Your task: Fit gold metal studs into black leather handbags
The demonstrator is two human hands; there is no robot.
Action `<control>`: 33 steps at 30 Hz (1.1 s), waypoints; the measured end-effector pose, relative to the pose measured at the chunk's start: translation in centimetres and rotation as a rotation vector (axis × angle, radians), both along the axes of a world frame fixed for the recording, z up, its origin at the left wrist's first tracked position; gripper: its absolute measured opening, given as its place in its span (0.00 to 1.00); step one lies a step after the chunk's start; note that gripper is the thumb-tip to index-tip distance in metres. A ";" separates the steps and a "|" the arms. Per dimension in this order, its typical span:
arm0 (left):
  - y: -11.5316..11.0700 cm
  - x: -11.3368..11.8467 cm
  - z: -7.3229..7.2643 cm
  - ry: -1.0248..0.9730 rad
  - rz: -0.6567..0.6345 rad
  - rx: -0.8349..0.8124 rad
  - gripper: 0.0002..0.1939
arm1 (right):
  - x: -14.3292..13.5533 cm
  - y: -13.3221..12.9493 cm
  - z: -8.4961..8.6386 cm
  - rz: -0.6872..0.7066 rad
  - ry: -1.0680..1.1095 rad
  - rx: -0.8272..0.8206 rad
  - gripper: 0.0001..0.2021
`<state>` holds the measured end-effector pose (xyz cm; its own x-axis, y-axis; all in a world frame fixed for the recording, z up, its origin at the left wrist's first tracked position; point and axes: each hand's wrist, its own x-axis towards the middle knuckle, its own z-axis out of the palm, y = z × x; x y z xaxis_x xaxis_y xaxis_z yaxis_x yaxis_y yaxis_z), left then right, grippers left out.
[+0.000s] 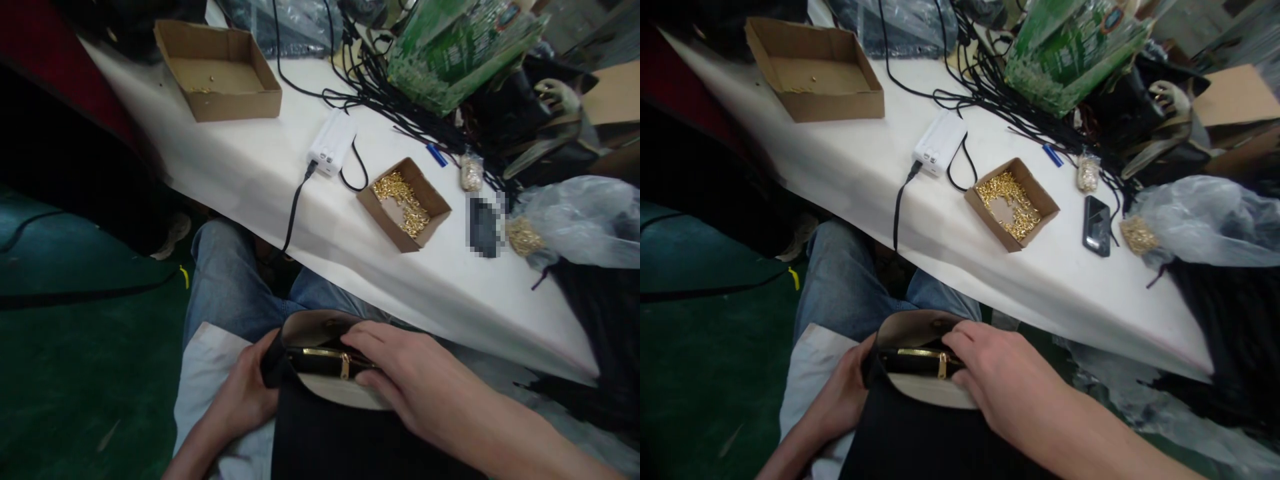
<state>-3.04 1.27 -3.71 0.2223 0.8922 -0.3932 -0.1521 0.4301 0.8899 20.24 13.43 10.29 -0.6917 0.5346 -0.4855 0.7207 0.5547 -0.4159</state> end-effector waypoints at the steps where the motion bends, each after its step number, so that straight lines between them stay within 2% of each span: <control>1: 0.0 -0.1 -0.1 -0.010 0.005 -0.004 0.33 | 0.7 0.0 0.1 0.052 -0.112 0.058 0.21; 4: -0.2 -0.6 -0.6 0.048 -0.048 0.025 0.34 | 1.9 -0.2 -0.1 0.212 -0.405 0.082 0.14; 6: -0.4 -1.1 -1.0 0.106 -0.112 0.044 0.34 | 2.1 -0.2 -0.6 0.277 -0.471 0.056 0.11; 12: -0.5 -2.7 -1.9 0.142 -0.215 0.147 0.27 | 3.0 -0.3 -1.7 0.297 -0.344 0.221 0.10; 14: -0.3 -2.8 -2.0 0.160 -0.210 0.185 0.26 | 3.3 -0.1 -1.4 0.307 -0.279 0.209 0.10; 17: -0.1 -2.6 -1.6 0.121 -0.194 0.133 0.30 | 3.5 0.3 -0.5 0.282 -0.168 0.129 0.11; 20: -0.4 -2.5 -0.8 0.085 -0.161 0.045 0.38 | 3.5 0.6 0.2 0.264 -0.096 0.081 0.11; 24: -1.0 -2.8 -0.3 0.156 -0.094 0.099 0.43 | 3.6 0.3 0.0 0.340 -0.037 0.159 0.13; 26: -1.0 -3.0 -0.4 0.215 -0.061 0.129 0.39 | 3.7 0.1 -0.3 0.405 -0.019 0.246 0.14; 28: -0.9 -3.3 -0.8 0.258 -0.038 0.211 0.30 | 3.7 0.1 -0.5 0.428 0.008 0.270 0.13; 30: -0.5 -3.5 -1.2 0.262 -0.032 0.321 0.23 | 3.7 0.2 -0.4 0.380 0.023 0.195 0.12; 33: 0.1 -3.8 -1.6 0.249 -0.045 0.408 0.23 | 3.6 0.8 -0.1 0.280 0.018 0.078 0.11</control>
<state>-6.82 1.36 -5.30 0.2079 0.9763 -0.0595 0.0976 0.0398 0.9944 23.86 14.23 10.16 -0.8259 0.3570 -0.4365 0.5277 0.7620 -0.3752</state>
